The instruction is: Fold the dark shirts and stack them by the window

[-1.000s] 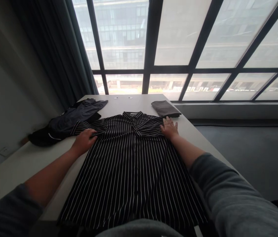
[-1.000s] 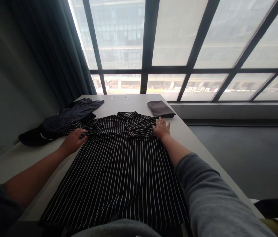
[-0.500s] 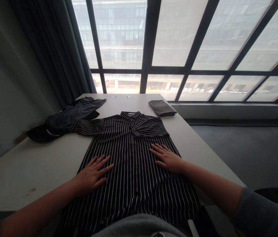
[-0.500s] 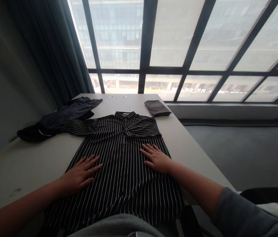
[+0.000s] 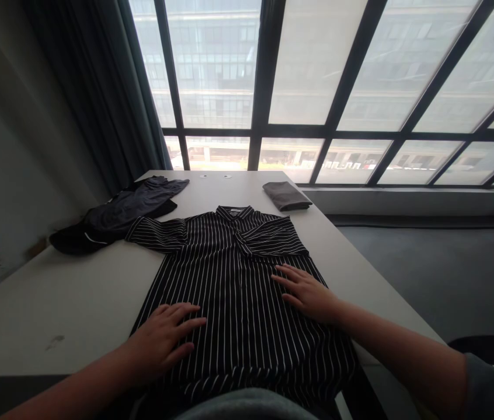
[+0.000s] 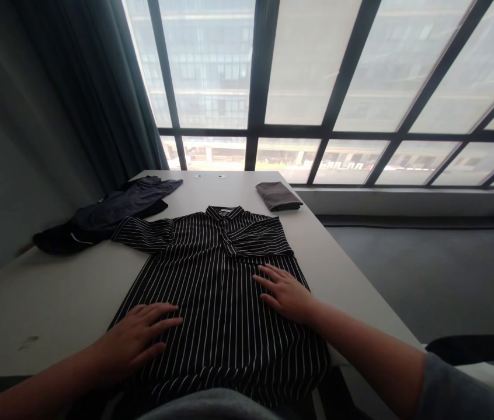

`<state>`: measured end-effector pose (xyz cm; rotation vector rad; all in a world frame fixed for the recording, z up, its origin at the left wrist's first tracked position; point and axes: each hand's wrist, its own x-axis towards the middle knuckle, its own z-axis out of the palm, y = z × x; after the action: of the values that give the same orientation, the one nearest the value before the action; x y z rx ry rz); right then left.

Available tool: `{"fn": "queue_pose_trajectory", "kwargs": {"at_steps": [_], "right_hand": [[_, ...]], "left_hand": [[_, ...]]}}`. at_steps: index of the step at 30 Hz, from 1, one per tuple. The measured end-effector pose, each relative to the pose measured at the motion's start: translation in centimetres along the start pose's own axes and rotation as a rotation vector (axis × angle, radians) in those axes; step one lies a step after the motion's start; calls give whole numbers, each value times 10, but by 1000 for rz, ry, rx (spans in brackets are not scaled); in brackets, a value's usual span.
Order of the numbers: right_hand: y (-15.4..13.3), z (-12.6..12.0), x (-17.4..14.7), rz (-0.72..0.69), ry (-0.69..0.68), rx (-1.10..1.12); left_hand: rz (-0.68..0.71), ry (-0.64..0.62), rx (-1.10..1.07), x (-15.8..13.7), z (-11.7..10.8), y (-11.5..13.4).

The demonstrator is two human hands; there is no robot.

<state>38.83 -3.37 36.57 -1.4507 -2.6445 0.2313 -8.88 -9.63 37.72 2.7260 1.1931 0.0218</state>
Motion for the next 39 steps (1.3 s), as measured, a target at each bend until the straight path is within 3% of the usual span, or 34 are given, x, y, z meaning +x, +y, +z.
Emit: {"fn": "queue_pose_trajectory", "kwargs": {"at_steps": [4,7,10,14,18,24,31,35,39], "right_hand": [[45,-24,61,169,168,-86],[81,-39,120,440,73,-99],[104,-38,164,565,28,-75],[118,-18,189,658,-19,-42],[130,-3,188,682,-16,-18],[153,-5,181,714,-2,2],[169,-8,181,778,11,9],[172,-7,181,789,32,17],[174,-5,181,783,31,26]], "left_hand": [[-78,118,0,58,-21,-22],[-124,180,55,130,-33,-36],[-265,191,65,211,-41,-48],[-421,198,60,302,-41,-72],[-555,129,17,360,-30,-99],[-576,59,-11,406,-15,-120],[-558,46,-23,436,-15,-134],[-542,47,-16,436,-21,-152],[-472,75,18,412,-28,-178]]}}
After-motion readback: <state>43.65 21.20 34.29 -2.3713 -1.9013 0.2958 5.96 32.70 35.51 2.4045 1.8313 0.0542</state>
